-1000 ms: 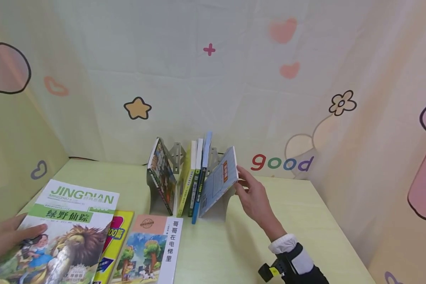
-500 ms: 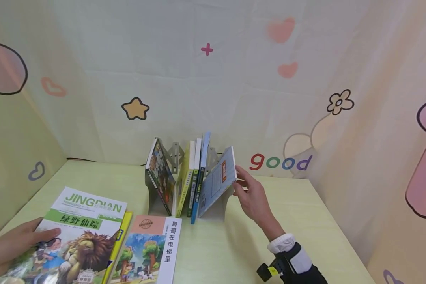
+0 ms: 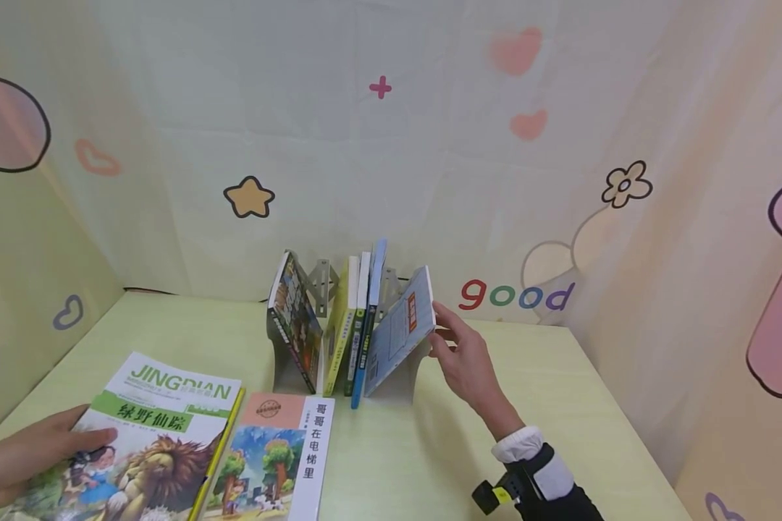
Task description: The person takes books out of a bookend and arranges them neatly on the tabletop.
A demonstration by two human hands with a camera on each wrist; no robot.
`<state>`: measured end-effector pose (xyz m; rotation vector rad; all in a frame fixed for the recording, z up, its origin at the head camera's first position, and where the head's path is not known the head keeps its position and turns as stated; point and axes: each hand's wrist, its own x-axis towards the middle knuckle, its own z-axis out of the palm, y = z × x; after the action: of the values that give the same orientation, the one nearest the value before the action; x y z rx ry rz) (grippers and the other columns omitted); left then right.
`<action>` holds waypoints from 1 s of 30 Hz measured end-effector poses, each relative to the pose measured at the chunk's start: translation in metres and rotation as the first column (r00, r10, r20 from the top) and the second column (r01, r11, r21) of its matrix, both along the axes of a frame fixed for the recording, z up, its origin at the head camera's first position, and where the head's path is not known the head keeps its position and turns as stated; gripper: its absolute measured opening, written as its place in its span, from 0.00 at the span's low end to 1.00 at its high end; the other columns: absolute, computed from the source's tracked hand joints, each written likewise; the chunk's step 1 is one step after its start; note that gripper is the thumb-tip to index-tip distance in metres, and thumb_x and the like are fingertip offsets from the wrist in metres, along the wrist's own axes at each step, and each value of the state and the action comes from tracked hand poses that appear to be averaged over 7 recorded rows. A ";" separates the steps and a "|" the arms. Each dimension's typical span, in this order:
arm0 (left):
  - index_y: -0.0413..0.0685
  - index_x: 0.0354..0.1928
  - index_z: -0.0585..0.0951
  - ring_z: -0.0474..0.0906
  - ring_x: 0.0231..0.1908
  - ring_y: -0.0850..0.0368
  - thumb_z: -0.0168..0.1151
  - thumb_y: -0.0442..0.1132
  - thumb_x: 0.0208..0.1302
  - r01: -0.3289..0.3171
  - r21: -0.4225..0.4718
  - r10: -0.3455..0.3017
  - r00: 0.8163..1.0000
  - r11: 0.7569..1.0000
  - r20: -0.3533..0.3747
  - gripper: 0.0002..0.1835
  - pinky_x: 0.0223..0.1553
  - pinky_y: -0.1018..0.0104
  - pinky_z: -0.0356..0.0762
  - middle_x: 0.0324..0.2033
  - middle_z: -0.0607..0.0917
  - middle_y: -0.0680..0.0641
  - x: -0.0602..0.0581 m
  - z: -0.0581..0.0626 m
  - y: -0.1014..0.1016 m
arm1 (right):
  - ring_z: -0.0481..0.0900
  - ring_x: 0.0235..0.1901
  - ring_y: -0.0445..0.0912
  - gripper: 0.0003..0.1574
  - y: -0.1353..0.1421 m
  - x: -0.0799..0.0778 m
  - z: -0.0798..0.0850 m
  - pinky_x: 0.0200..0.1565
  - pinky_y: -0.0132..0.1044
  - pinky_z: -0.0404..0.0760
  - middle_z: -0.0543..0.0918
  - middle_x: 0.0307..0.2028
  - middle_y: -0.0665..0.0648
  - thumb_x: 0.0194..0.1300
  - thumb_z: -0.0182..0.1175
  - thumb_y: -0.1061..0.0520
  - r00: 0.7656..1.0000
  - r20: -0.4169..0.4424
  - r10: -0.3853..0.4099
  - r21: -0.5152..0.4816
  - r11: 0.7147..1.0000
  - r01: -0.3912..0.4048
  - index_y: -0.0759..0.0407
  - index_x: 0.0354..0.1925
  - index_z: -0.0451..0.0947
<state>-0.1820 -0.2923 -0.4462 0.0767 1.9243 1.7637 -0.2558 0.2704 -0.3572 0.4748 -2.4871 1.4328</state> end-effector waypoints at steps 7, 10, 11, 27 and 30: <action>0.17 0.68 0.57 0.87 0.38 0.40 0.51 0.41 0.81 -0.024 -0.153 0.019 0.999 0.988 -0.033 0.32 0.39 0.46 0.88 0.41 0.87 0.43 -0.001 -0.001 0.007 | 0.81 0.57 0.63 0.34 0.001 0.000 0.000 0.46 0.35 0.87 0.75 0.67 0.70 0.74 0.56 0.70 1.000 -0.010 0.006 -0.018 1.000 -0.007 0.66 0.75 0.64; 0.18 0.66 0.64 0.86 0.36 0.45 0.54 0.43 0.79 -0.059 -0.318 0.037 0.997 0.946 -0.074 0.31 0.38 0.51 0.87 0.40 0.86 0.45 -0.003 -0.001 0.012 | 0.81 0.57 0.63 0.34 0.000 0.000 0.000 0.46 0.35 0.87 0.75 0.67 0.70 0.75 0.56 0.70 1.000 -0.009 0.011 -0.026 1.000 -0.011 0.66 0.75 0.64; 0.18 0.65 0.65 0.85 0.36 0.47 0.55 0.44 0.79 -0.068 -0.372 0.036 0.995 0.926 -0.093 0.31 0.38 0.53 0.86 0.40 0.86 0.46 -0.003 -0.001 0.013 | 0.81 0.57 0.63 0.34 0.000 -0.001 0.000 0.46 0.34 0.87 0.75 0.67 0.69 0.75 0.56 0.70 1.000 -0.005 0.011 -0.027 1.000 -0.011 0.66 0.75 0.64; 0.27 0.48 0.80 0.78 0.37 0.47 0.66 0.68 0.62 -0.110 -0.838 -0.089 0.979 0.534 -0.185 0.42 0.38 0.41 0.79 0.37 0.84 0.40 -0.004 0.003 0.013 | 0.80 0.59 0.63 0.34 0.000 0.000 -0.002 0.48 0.37 0.87 0.74 0.68 0.69 0.75 0.56 0.70 1.000 0.005 0.003 -0.025 1.000 -0.003 0.65 0.76 0.63; 0.32 0.46 0.82 0.78 0.36 0.48 0.67 0.68 0.61 -0.110 -0.839 -0.082 0.980 0.532 -0.180 0.39 0.36 0.44 0.78 0.37 0.84 0.42 -0.003 0.007 0.016 | 0.80 0.59 0.63 0.34 0.000 0.000 -0.002 0.49 0.39 0.87 0.74 0.68 0.69 0.75 0.56 0.70 1.000 -0.003 0.004 -0.025 1.000 -0.004 0.65 0.76 0.64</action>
<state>-0.1845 -0.2766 -0.4392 -0.1226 2.7333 0.6329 -0.2560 0.2703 -0.3588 0.4775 -2.4643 1.4615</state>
